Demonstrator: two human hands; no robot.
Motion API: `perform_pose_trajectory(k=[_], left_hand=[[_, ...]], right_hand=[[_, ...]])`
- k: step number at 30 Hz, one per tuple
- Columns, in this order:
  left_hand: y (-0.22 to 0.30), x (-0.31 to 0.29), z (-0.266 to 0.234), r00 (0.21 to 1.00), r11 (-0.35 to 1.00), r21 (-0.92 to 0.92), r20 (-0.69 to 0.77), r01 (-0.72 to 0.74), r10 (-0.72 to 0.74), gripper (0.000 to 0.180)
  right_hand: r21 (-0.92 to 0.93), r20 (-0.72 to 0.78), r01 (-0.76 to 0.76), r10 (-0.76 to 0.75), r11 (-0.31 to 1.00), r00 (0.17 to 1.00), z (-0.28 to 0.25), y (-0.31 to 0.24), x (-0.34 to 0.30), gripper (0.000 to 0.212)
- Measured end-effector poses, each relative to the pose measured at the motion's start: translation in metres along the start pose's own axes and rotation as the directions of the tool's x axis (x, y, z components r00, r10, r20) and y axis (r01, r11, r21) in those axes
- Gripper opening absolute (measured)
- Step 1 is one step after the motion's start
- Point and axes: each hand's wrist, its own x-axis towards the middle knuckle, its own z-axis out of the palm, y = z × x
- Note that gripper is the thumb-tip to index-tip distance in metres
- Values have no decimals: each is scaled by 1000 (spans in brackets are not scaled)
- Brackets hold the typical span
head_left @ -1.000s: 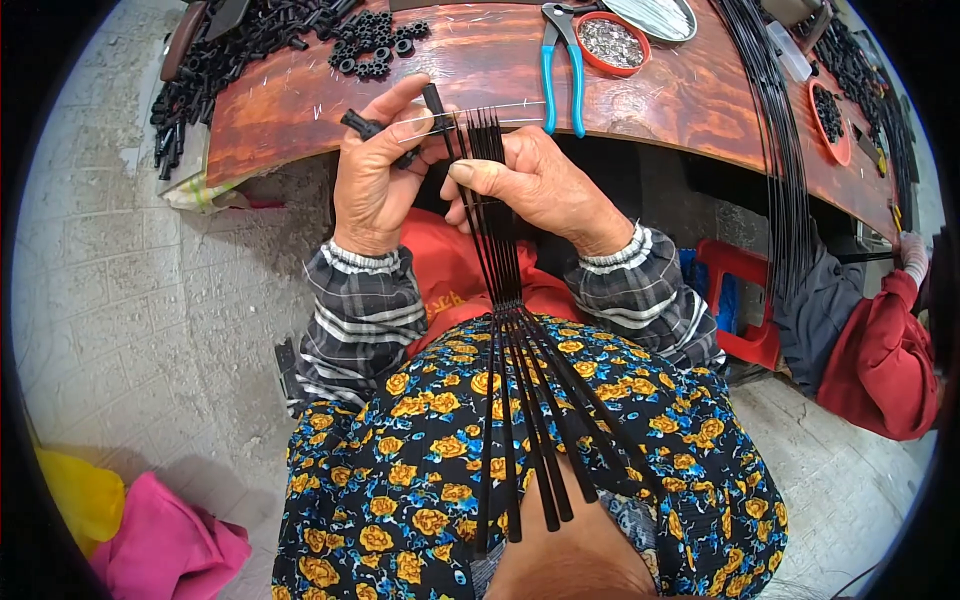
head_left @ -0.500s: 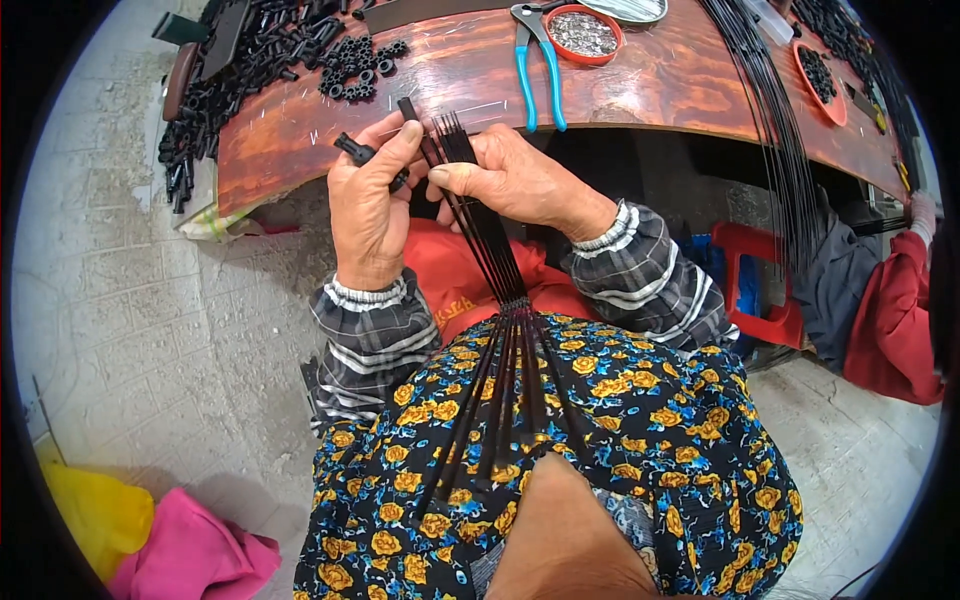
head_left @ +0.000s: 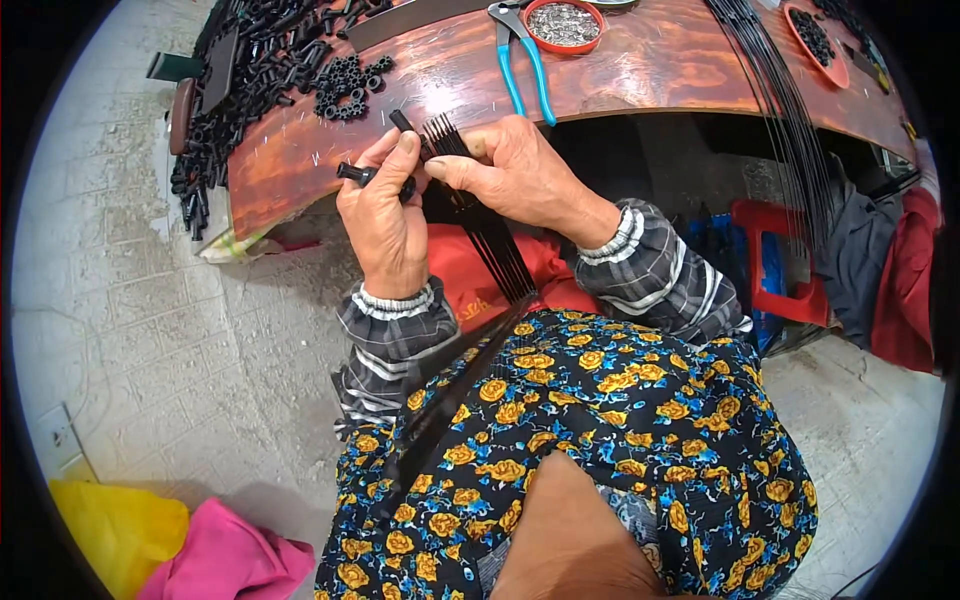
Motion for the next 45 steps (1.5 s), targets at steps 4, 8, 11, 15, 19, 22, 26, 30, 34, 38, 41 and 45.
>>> perform_pose_trajectory(k=[4, 8, 11, 15, 19, 22, 26, 30, 34, 38, 41, 45], left_hand=[[-3, -1, -2, 1000, 999, -32, 3, -12, 12, 24], [-1, -3, -3, 1000, 996, -84, 4, 31, -30, 22], [-3, -3, -8, 997, 989, -138, 67, 48, -39, 20], [-7, -6, -10, 994, 978, -202, 107, 59, -38, 19], [-4, -7, -10, 985, 973, -217, 166, 83, -47, 18], [-2, -7, -10, 990, 981, -182, 132, 66, -42, 17], [-6, -5, -11, 993, 980, -189, 110, 63, -43, 17], [-9, -3, -13, 991, 970, -232, 128, 74, -45, 17], [-9, -4, -14, 970, 944, -303, 233, 133, -61, 18], [-12, 0, -22, 967, 933, -320, 239, 163, -87, 19], [-9, -1, -24, 947, 938, -309, 315, 160, -58, 18], [-9, -7, -15, 952, 932, -320, 299, 170, -71, 21]], right_hand=[[78, 55, -17, 13, 997, 998, -2, -2, 1, 31], [219, 26, -52, 48, 974, 999, 4, -4, -2, 33], [315, 27, -52, 46, 948, 999, 5, -4, -4, 32], [411, 198, -251, 183, 876, 963, -6, -11, -7, 27], [499, 148, -177, 117, 849, 982, 1, -4, -7, 27], [479, 146, -238, 190, 845, 971, 2, 1, -6, 31], [498, 152, -223, 169, 838, 974, -2, 4, -6, 35], [468, 163, -220, 161, 856, 973, -2, 4, -6, 35], [508, 193, -248, 171, 825, 966, -2, 7, -6, 33], [533, 249, -295, 186, 793, 951, -2, 7, -5, 28], [564, 268, -321, 199, 761, 943, -2, 6, -3, 26], [628, 225, -284, 180, 725, 957, -4, 4, -6, 23]])
